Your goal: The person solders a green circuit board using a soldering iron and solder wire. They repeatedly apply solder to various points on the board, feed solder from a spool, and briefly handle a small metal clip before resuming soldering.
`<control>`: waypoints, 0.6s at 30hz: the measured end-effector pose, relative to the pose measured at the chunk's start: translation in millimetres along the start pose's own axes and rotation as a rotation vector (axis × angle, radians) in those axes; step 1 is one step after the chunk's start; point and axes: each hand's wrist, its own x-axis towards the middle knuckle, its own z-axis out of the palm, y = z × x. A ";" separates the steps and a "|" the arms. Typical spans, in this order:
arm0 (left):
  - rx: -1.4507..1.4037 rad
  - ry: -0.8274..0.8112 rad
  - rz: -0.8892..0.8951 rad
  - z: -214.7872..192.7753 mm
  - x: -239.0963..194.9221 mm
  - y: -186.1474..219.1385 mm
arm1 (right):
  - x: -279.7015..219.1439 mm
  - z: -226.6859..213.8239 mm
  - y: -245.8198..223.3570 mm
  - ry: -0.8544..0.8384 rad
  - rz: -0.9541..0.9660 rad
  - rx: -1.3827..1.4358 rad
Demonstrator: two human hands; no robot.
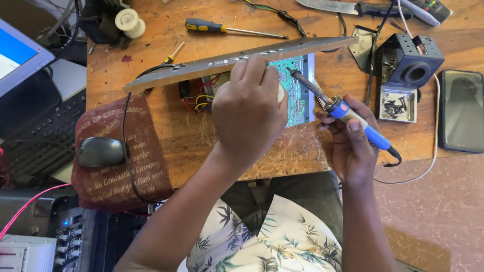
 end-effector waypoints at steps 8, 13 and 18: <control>0.084 0.047 0.039 7.2 1.7 5.6 | 0.0 -0.9 -0.1 -0.004 0.010 0.008; 0.078 0.081 -0.021 11.5 0.4 10.8 | -0.4 -0.3 0.3 -0.005 -0.005 -0.004; 0.043 0.073 -0.065 10.0 -2.4 12.8 | -2.2 2.2 -0.7 -0.003 -0.006 -0.022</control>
